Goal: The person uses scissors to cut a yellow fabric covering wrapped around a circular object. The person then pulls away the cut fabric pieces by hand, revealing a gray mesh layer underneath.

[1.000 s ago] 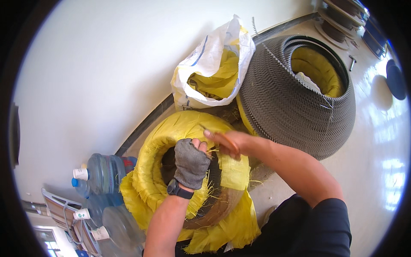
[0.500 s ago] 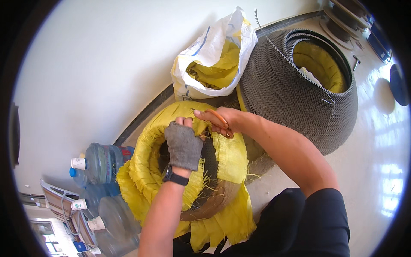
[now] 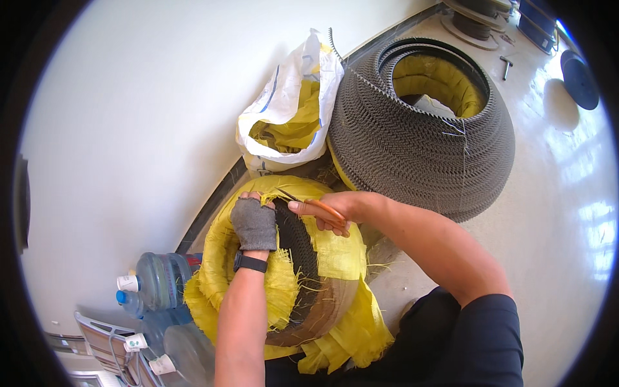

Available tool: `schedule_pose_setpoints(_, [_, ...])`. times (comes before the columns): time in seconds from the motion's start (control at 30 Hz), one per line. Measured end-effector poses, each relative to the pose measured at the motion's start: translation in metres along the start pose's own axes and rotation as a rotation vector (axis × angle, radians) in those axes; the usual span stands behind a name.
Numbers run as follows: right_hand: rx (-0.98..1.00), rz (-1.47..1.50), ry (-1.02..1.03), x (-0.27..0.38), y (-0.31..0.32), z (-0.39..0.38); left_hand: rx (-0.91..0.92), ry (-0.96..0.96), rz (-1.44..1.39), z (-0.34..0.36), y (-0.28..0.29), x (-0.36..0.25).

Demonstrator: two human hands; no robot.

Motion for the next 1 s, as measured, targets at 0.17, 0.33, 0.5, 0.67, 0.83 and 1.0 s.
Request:
schedule_pose_setpoints(0.17, [0.053, -0.031, -0.043, 0.004, 0.007, 0.015, -0.083, -0.047, -0.05, -0.003, 0.001, 0.001])
schedule_pose_setpoints(0.33, [0.087, -0.023, -0.054, 0.022, 0.003, 0.034, -0.084, -0.047, -0.068, -0.004, 0.006, 0.003])
schedule_pose_setpoints(0.5, [0.152, 0.001, -0.054, 0.043, 0.013, 0.058, -0.057, -0.075, -0.082, -0.003, 0.005, 0.001])
schedule_pose_setpoints(0.67, [0.026, -0.125, -0.128, 0.051, 0.03, 0.065, -0.106, -0.057, -0.176, -0.004, 0.015, -0.001])
schedule_pose_setpoints(0.83, [0.027, -0.22, -0.119, 0.079, 0.028, 0.068, -0.126, -0.031, -0.226, -0.005, 0.016, 0.001])
schedule_pose_setpoints(1.0, [0.071, -0.276, -0.21, 0.093, 0.039, 0.076, -0.143, 0.054, -0.28, -0.011, 0.013, 0.01])
Point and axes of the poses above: each hand's wrist, its own z-axis towards the middle knuckle, its own y-axis out of the back of the hand, x = y × z, the point moved 4 cm from there along z, towards the middle knuckle, and after that the axes turned 9 degrees about -y, right-handed, at the moved point
